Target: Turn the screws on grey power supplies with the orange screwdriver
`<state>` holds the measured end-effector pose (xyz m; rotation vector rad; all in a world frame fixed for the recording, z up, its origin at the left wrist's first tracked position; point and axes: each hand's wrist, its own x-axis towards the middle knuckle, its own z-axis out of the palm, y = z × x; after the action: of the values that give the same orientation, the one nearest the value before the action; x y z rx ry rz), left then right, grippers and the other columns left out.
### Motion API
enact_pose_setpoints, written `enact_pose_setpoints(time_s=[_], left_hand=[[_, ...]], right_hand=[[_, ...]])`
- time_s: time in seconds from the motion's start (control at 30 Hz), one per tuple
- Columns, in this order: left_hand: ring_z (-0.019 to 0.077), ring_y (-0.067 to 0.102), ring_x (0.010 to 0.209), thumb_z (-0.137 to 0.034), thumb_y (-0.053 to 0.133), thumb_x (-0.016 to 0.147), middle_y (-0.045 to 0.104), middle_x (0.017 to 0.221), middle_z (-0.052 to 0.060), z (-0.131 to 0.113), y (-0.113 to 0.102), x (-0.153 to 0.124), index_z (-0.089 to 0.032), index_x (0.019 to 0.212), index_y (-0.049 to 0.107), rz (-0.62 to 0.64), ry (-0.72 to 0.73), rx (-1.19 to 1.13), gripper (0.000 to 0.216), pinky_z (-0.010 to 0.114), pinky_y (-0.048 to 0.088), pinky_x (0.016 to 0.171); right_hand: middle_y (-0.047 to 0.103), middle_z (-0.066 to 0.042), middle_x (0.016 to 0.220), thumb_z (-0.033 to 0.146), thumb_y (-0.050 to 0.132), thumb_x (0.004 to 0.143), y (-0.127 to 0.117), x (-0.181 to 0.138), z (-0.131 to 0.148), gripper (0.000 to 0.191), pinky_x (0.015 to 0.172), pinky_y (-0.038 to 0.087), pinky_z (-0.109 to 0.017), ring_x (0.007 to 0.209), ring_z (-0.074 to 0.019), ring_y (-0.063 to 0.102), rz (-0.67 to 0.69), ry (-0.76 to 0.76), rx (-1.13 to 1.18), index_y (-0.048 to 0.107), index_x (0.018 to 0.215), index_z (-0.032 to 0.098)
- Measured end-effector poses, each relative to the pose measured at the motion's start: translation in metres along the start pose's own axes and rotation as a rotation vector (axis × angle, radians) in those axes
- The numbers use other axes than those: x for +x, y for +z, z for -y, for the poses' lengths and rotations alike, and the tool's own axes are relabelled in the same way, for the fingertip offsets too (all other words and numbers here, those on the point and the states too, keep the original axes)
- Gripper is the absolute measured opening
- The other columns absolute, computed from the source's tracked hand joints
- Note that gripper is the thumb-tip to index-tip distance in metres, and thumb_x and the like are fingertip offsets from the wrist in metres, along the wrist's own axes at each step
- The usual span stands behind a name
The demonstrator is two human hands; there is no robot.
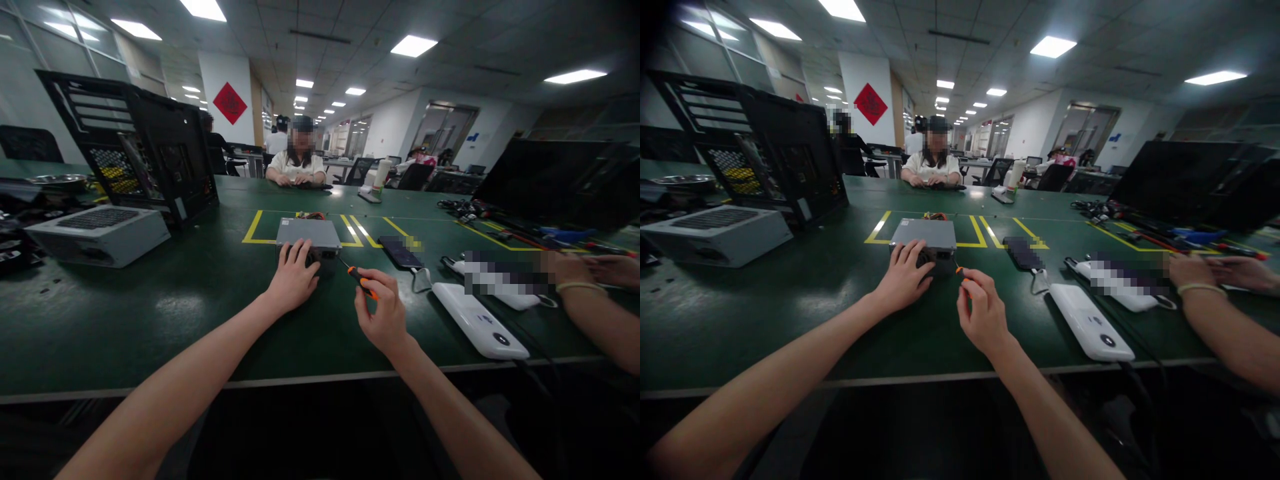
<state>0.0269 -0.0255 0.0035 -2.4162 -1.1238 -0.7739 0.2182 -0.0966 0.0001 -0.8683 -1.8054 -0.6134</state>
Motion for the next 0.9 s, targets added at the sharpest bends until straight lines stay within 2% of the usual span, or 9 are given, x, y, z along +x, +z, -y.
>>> enact_pose_setpoints(time_s=[0.17, 0.37, 0.47, 0.57, 0.67, 0.77, 0.83, 0.9], left_hand=[[0.0329, 0.026, 0.133, -0.029, 0.054, 0.082, 0.034, 0.141, 0.015, -0.0007, -0.0007, 0.0004, -0.019, 0.107, 0.064, -0.001, -0.005, 0.005, 0.028, 0.056, 0.018, 0.109], [0.0329, 0.027, 0.132, -0.029, 0.053, 0.083, 0.035, 0.14, 0.016, -0.0002, -0.0004, 0.0001, -0.019, 0.107, 0.063, -0.004, -0.002, 0.016, 0.029, 0.056, 0.019, 0.108], [0.0332, 0.027, 0.132, -0.03, 0.053, 0.083, 0.035, 0.139, 0.017, -0.0005, -0.0007, 0.0003, -0.018, 0.107, 0.064, -0.005, -0.003, 0.019, 0.029, 0.056, 0.019, 0.108], [0.0333, 0.027, 0.131, -0.03, 0.052, 0.083, 0.035, 0.139, 0.017, -0.0011, -0.0007, 0.0006, -0.019, 0.108, 0.063, -0.006, -0.006, 0.018, 0.029, 0.056, 0.019, 0.108], [0.0335, 0.027, 0.132, -0.03, 0.052, 0.084, 0.034, 0.14, 0.016, -0.0012, 0.0005, 0.0009, -0.02, 0.11, 0.062, -0.008, -0.013, 0.01, 0.03, 0.056, 0.019, 0.108], [0.0334, 0.024, 0.134, -0.028, 0.053, 0.083, 0.033, 0.141, 0.014, -0.0005, 0.0026, 0.0018, -0.022, 0.112, 0.061, -0.012, -0.013, -0.013, 0.031, 0.056, 0.017, 0.108], [0.0328, 0.02, 0.135, -0.026, 0.054, 0.083, 0.032, 0.143, 0.013, 0.0002, 0.0043, 0.0032, -0.024, 0.113, 0.061, -0.014, 0.005, -0.035, 0.031, 0.056, 0.014, 0.109], [0.0321, 0.018, 0.136, -0.025, 0.054, 0.082, 0.03, 0.145, 0.011, 0.0009, 0.0059, 0.0051, -0.025, 0.112, 0.062, -0.016, 0.028, -0.052, 0.03, 0.057, 0.011, 0.109]], right_hand=[[0.056, -0.01, 0.106, 0.012, 0.052, 0.082, 0.0015, -0.0006, -0.001, 0.026, 0.079, 0.053, -0.038, 0.098, -0.0206, 0.057, 0.016, 0.044, -0.03, 0.046, 0.105, 0.022], [0.055, -0.011, 0.11, 0.009, 0.054, 0.08, 0.0022, -0.0011, -0.0019, 0.038, 0.082, 0.052, -0.039, 0.105, -0.0208, 0.056, 0.015, 0.066, 0.072, 0.038, 0.113, 0.021], [0.059, -0.009, 0.103, 0.012, 0.058, 0.079, 0.0011, -0.0011, -0.0013, 0.029, 0.079, 0.052, -0.039, 0.097, -0.0208, 0.058, 0.027, 0.016, 0.002, 0.045, 0.103, 0.022], [0.06, -0.01, 0.105, 0.01, 0.053, 0.08, 0.0002, -0.0014, 0.0002, 0.027, 0.08, 0.052, -0.039, 0.099, -0.0207, 0.058, 0.062, -0.028, 0.013, 0.045, 0.103, 0.021], [0.058, -0.014, 0.111, 0.011, 0.054, 0.078, -0.0007, -0.0009, 0.0015, 0.028, 0.08, 0.052, -0.038, 0.103, -0.022, 0.057, 0.05, 0.004, 0.031, 0.044, 0.104, 0.019], [0.063, -0.009, 0.1, 0.015, 0.056, 0.079, -0.002, 0.0004, 0.0022, 0.018, 0.077, 0.051, -0.036, 0.092, -0.0209, 0.059, 0.053, 0.009, -0.033, 0.05, 0.095, 0.021], [0.065, -0.007, 0.094, 0.016, 0.055, 0.08, -0.0026, 0.0006, 0.0028, 0.02, 0.076, 0.051, -0.035, 0.087, -0.0202, 0.059, 0.061, -0.008, -0.075, 0.051, 0.099, 0.021], [0.065, -0.009, 0.098, 0.017, 0.055, 0.08, -0.0026, -0.0001, 0.0036, 0.03, 0.075, 0.051, -0.035, 0.088, -0.0212, 0.059, 0.069, -0.003, -0.108, 0.048, 0.109, 0.02]])
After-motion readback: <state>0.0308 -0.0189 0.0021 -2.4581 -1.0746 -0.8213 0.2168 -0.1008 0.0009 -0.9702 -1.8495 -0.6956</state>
